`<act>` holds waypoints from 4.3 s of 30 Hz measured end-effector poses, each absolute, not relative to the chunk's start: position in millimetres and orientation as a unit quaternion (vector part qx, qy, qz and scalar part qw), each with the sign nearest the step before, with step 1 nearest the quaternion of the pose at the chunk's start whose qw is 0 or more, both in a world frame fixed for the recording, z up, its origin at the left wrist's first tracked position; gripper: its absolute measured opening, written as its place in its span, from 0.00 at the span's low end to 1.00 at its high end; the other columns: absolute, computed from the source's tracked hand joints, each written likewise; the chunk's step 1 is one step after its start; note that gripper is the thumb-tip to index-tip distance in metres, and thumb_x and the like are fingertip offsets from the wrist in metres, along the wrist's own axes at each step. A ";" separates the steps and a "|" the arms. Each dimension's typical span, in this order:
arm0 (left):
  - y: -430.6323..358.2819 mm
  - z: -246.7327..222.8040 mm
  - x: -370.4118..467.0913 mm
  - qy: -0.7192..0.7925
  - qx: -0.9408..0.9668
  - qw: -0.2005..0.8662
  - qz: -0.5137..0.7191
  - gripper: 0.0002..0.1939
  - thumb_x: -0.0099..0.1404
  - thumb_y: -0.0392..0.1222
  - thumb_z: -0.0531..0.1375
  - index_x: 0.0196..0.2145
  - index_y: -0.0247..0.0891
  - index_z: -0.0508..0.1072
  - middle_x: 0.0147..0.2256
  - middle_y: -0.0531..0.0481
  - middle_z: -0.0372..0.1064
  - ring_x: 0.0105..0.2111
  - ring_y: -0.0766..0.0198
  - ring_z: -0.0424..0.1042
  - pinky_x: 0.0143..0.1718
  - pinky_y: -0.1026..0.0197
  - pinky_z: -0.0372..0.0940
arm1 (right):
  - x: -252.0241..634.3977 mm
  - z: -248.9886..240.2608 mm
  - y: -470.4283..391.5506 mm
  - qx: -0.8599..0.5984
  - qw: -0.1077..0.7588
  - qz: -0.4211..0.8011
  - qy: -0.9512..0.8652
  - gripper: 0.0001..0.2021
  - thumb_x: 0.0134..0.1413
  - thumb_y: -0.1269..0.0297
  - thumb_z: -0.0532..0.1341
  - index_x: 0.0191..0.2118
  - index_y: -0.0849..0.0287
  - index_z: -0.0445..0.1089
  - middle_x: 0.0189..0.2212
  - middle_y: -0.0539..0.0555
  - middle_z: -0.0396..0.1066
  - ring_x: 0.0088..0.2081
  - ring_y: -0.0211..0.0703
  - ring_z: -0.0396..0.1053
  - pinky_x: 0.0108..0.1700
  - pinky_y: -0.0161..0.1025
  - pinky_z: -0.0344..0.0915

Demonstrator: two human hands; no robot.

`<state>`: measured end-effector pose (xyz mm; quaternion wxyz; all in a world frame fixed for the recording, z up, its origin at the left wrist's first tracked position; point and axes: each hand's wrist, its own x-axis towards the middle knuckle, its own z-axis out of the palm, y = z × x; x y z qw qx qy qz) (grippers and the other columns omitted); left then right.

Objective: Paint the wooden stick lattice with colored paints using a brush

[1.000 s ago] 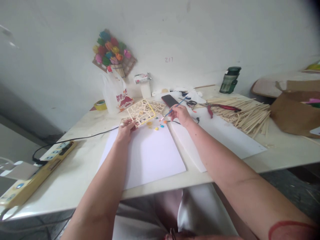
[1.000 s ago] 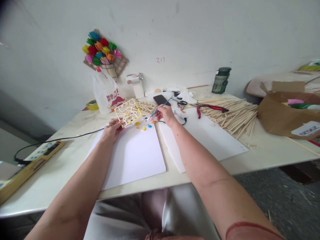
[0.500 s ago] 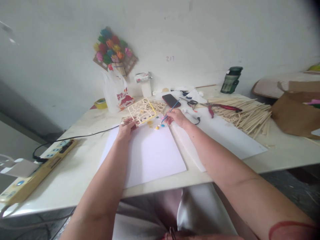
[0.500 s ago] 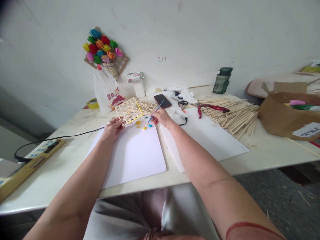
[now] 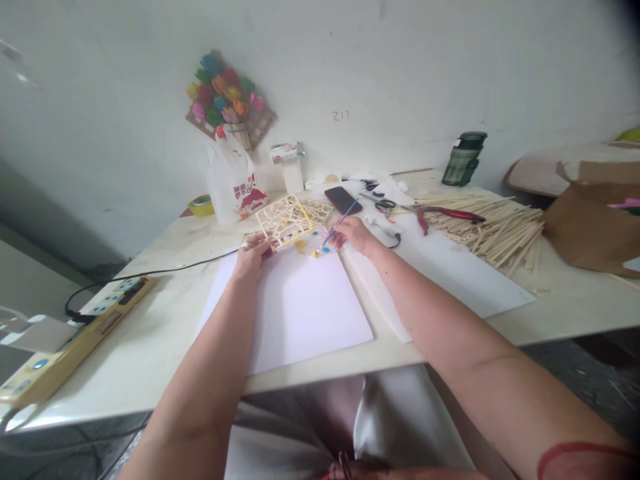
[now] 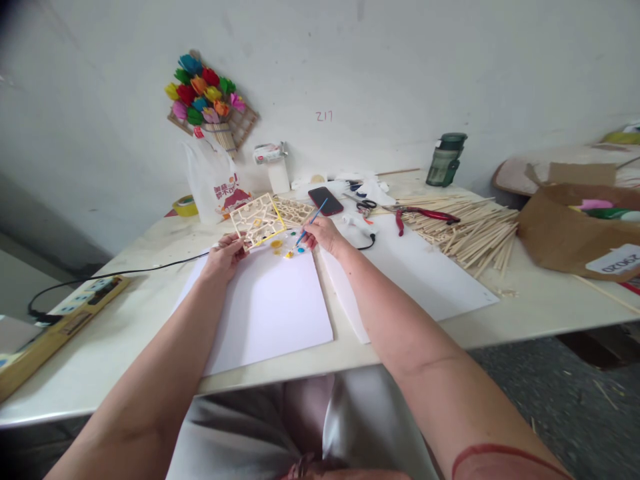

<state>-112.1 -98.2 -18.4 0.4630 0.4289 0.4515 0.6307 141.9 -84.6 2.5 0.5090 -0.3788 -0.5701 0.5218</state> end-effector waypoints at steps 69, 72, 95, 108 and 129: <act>-97.1 -20.5 -115.0 0.463 0.434 0.452 0.627 0.26 0.37 0.46 0.73 0.35 0.34 0.78 0.22 0.52 0.71 0.22 0.70 0.65 0.24 0.67 0.60 | 145.7 7.9 -80.2 -0.329 0.658 0.498 -0.459 0.07 0.43 0.61 0.59 0.25 0.59 0.63 0.15 0.50 0.71 0.14 0.36 0.65 0.17 0.33 0.64; -97.6 -19.9 -114.3 0.460 0.432 0.455 0.628 0.26 0.36 0.46 0.73 0.35 0.34 0.78 0.22 0.52 0.71 0.22 0.70 0.65 0.24 0.68 0.60 | 145.8 7.3 -79.7 -0.330 0.656 0.496 -0.464 0.06 0.42 0.62 0.58 0.25 0.59 0.63 0.15 0.50 0.71 0.14 0.36 0.65 0.17 0.33 0.64; -98.3 -18.7 -113.8 0.463 0.436 0.452 0.625 0.26 0.36 0.46 0.73 0.35 0.34 0.78 0.22 0.52 0.71 0.21 0.71 0.64 0.24 0.67 0.60 | 146.8 7.9 -81.1 -0.342 0.641 0.487 -0.485 0.06 0.41 0.62 0.58 0.24 0.58 0.62 0.15 0.50 0.70 0.13 0.36 0.64 0.16 0.33 0.64; -97.9 -19.3 -114.4 0.470 0.437 0.449 0.622 0.24 0.36 0.46 0.72 0.34 0.35 0.77 0.21 0.52 0.70 0.21 0.69 0.65 0.24 0.67 0.60 | 146.3 8.2 -81.0 -0.337 0.660 0.479 -0.470 0.06 0.41 0.62 0.58 0.24 0.58 0.63 0.15 0.50 0.70 0.14 0.36 0.64 0.17 0.33 0.64; -99.4 -18.0 -113.8 0.468 0.437 0.452 0.621 0.27 0.34 0.48 0.74 0.34 0.35 0.77 0.22 0.53 0.71 0.22 0.70 0.65 0.24 0.67 0.60 | 145.5 11.1 -83.3 -0.342 0.651 0.486 -0.473 0.04 0.40 0.64 0.56 0.24 0.58 0.62 0.15 0.50 0.70 0.14 0.36 0.64 0.17 0.34 0.64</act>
